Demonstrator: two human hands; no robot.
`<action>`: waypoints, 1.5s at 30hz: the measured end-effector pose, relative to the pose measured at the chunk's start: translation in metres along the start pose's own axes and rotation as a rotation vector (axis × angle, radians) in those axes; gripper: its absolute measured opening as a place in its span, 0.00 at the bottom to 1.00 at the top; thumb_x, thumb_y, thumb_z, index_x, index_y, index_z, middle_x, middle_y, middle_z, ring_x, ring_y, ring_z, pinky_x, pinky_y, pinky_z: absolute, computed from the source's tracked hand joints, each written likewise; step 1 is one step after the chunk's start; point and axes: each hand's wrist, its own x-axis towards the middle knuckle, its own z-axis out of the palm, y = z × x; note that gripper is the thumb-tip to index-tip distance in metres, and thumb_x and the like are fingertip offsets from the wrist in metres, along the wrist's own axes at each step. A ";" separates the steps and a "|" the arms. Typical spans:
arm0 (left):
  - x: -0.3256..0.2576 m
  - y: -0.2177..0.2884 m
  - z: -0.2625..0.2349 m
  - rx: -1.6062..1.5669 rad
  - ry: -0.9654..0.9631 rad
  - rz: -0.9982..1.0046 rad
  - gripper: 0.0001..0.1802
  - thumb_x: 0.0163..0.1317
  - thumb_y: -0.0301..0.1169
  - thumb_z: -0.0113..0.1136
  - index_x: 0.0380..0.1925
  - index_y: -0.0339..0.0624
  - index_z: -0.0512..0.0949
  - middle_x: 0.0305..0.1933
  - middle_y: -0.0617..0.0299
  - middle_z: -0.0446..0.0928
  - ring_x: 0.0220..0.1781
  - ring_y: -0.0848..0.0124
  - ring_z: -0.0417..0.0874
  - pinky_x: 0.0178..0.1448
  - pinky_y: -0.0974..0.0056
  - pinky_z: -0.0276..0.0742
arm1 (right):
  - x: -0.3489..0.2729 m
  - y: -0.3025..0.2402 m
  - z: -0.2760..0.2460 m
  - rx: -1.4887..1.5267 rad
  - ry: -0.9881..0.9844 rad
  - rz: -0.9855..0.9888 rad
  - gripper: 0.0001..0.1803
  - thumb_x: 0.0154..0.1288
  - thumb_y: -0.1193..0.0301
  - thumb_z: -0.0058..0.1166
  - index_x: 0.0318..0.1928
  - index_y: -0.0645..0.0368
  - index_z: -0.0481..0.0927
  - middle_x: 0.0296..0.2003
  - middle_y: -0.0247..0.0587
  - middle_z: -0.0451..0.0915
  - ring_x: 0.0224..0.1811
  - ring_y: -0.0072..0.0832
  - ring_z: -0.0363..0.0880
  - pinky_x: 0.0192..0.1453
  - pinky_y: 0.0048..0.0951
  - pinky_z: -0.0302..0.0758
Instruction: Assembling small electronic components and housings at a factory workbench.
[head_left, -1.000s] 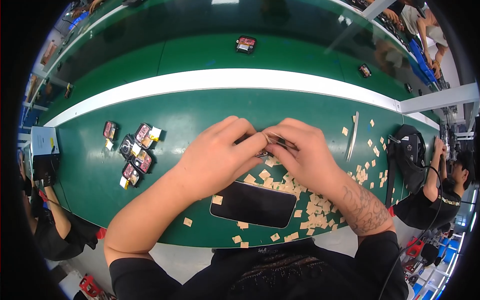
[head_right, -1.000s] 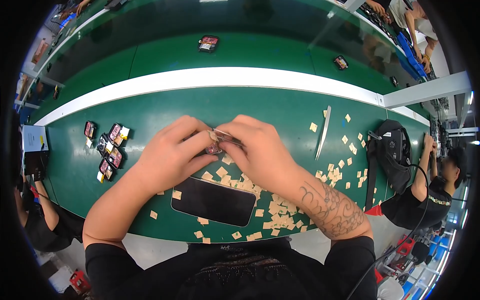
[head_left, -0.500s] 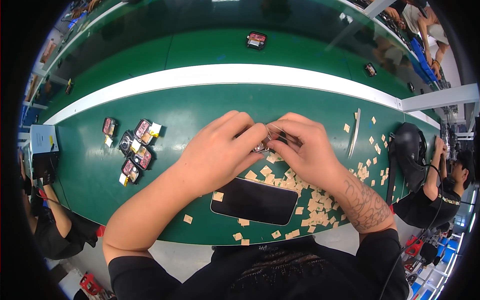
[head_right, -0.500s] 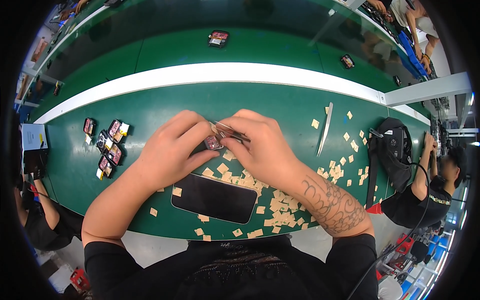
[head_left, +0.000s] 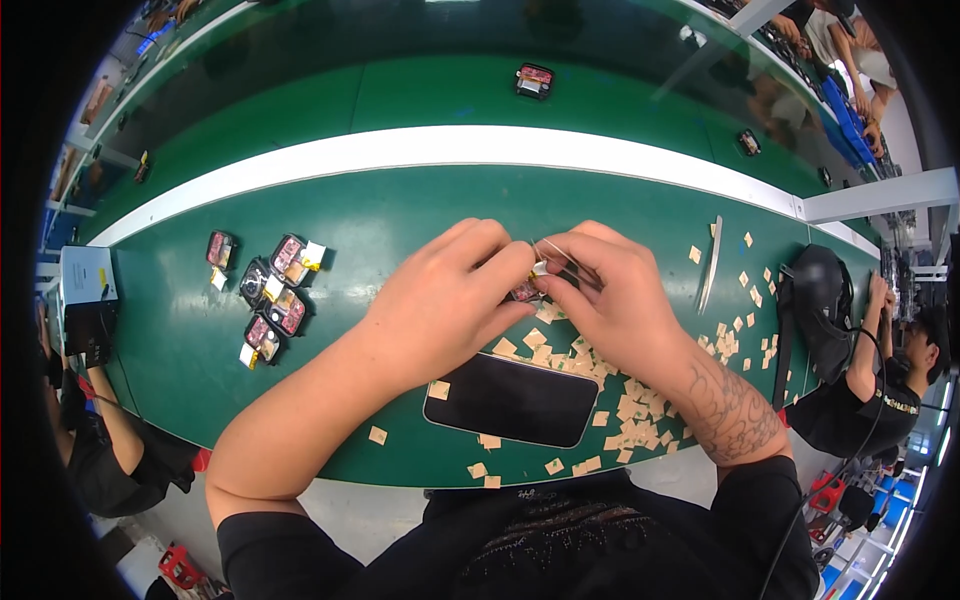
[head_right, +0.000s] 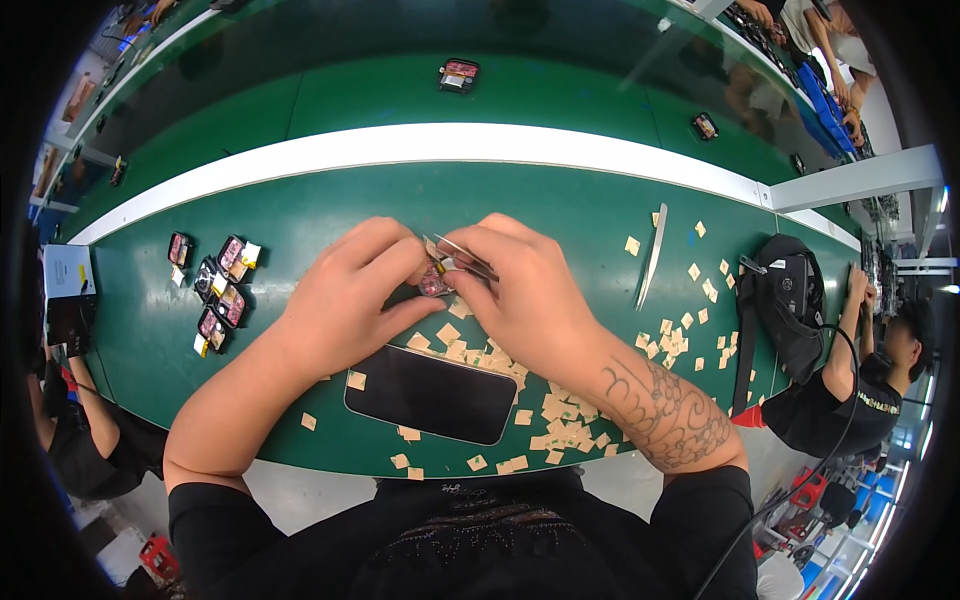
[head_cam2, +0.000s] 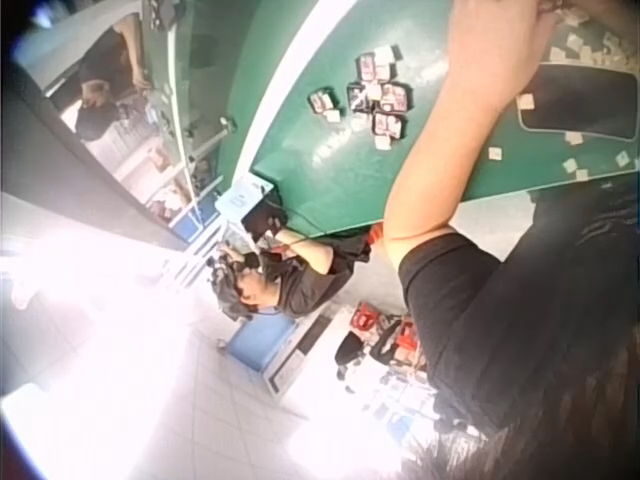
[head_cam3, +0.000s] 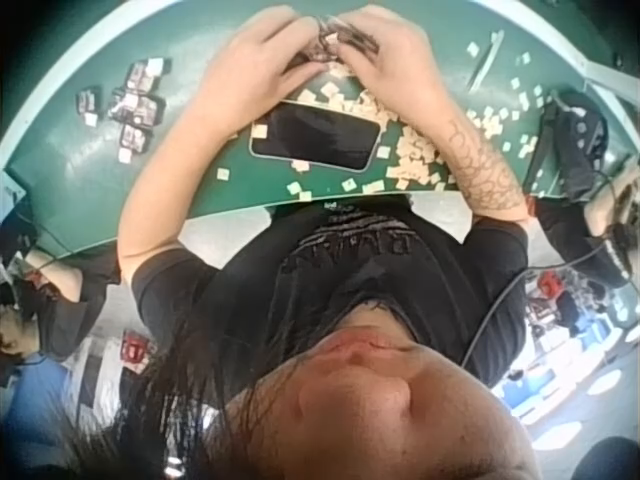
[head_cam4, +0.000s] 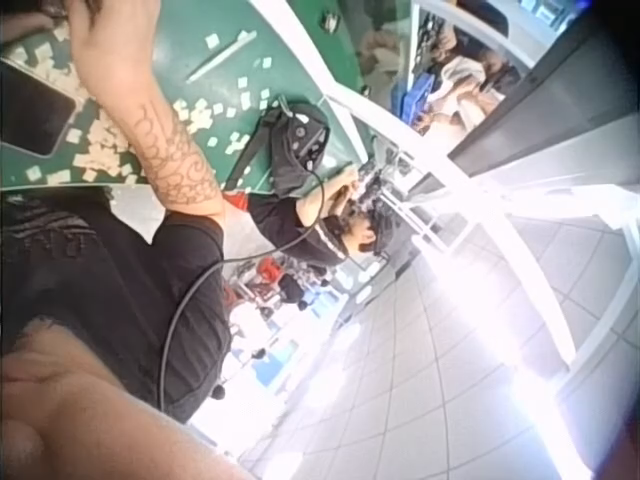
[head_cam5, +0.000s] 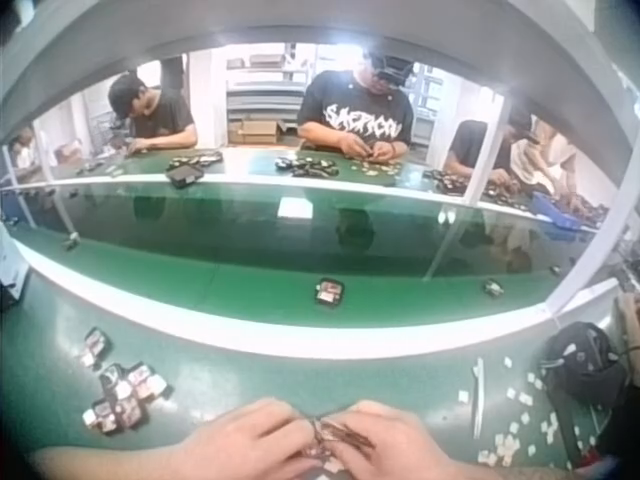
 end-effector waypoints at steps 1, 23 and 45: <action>-0.001 -0.001 0.000 0.000 0.000 -0.008 0.20 0.54 0.29 0.83 0.39 0.42 0.77 0.45 0.56 0.78 0.47 0.50 0.83 0.49 0.51 0.82 | 0.000 -0.001 0.001 -0.012 0.020 0.016 0.11 0.70 0.80 0.68 0.51 0.65 0.88 0.39 0.49 0.85 0.37 0.43 0.88 0.41 0.38 0.83; -0.001 0.005 0.007 0.046 0.054 0.027 0.19 0.54 0.27 0.82 0.41 0.42 0.81 0.43 0.56 0.77 0.44 0.52 0.82 0.45 0.50 0.81 | 0.004 -0.002 0.000 -0.127 0.048 -0.008 0.08 0.66 0.80 0.66 0.45 0.62 0.90 0.33 0.48 0.86 0.35 0.45 0.88 0.40 0.42 0.82; 0.009 0.016 -0.005 -0.308 -0.072 -0.214 0.16 0.71 0.18 0.68 0.55 0.41 0.79 0.47 0.55 0.82 0.42 0.64 0.85 0.47 0.62 0.82 | 0.002 0.022 0.000 0.333 0.039 -0.115 0.08 0.72 0.81 0.66 0.49 0.68 0.85 0.38 0.44 0.86 0.37 0.28 0.85 0.42 0.30 0.79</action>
